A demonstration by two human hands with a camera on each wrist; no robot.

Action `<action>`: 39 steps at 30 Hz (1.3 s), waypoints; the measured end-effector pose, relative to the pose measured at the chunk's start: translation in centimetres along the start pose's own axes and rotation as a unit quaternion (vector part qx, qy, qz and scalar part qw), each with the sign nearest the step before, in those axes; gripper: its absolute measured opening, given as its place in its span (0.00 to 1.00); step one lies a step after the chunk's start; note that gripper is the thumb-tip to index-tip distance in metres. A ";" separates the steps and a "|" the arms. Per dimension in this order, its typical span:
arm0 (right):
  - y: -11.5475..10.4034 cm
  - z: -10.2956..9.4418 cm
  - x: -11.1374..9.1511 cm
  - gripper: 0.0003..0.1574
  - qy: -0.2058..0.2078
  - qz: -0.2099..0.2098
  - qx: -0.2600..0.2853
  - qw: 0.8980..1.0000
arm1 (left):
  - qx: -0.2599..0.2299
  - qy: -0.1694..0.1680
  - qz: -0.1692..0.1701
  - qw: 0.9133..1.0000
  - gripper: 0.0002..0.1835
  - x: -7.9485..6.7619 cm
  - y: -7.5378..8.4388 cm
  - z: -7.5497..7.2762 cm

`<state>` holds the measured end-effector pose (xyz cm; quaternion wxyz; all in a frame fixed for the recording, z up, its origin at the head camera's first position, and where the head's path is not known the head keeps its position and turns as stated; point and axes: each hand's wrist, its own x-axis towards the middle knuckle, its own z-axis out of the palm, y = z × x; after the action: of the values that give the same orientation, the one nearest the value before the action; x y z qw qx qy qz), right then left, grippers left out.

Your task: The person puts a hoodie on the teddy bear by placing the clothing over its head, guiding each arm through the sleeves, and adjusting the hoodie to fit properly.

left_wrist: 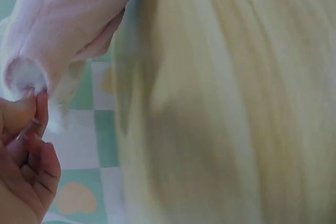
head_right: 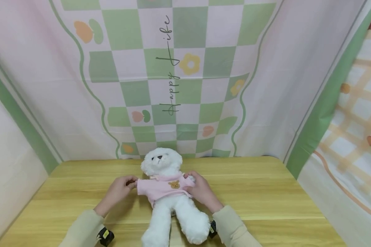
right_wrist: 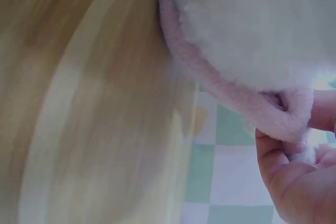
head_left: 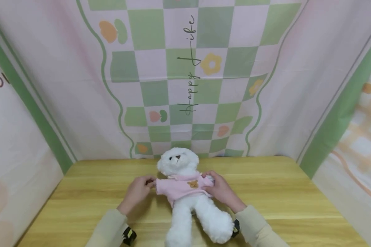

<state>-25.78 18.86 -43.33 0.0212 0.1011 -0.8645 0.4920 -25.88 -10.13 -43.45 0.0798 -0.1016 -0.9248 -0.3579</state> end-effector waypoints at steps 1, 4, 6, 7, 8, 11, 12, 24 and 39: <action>0.0 -0.1 0.0 0.18 -0.009 0.001 0.009 1.000 | -0.014 -0.001 -0.007 1.000 0.04 0.0 -0.1 0.1; 0.0 -0.2 -0.1 0.20 -0.029 0.004 0.036 0.999 | -0.059 -0.006 -0.017 0.998 0.06 -0.2 -0.5 0.4; 0.0 -0.3 -0.2 0.21 -0.034 0.003 0.043 0.998 | -0.078 -0.015 -0.015 0.997 0.09 -0.3 -0.7 0.5; 0.0 -0.3 -0.2 0.22 -0.036 0.003 0.044 0.998 | -0.084 -0.022 -0.011 0.996 0.10 -0.4 -0.8 0.6; 0.1 -0.3 -0.2 0.22 -0.037 0.002 0.042 0.998 | -0.089 -0.029 -0.004 0.996 0.12 -0.4 -1.0 0.7; 0.1 -0.3 -0.1 0.21 -0.039 0.003 0.029 0.999 | -0.085 -0.047 0.026 0.995 0.14 -0.5 -1.2 0.9; 0.2 -0.3 -0.1 0.21 -0.041 0.003 0.026 0.999 | -0.082 -0.051 0.039 0.995 0.15 -0.5 -1.3 1.0; 0.5 -0.4 -0.1 0.22 -0.053 -0.002 0.035 0.998 | -0.065 -0.098 0.081 0.990 0.21 -0.6 -1.3 0.8; 0.3 -0.2 0.2 0.18 -0.036 0.021 0.025 0.999 | 0.064 0.037 0.064 0.995 0.03 0.2 0.3 0.3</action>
<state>-26.10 19.13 -43.47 -0.0226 0.1008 -0.8539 0.5100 -25.98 -9.65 -43.44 0.1430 -0.1414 -0.9340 -0.2953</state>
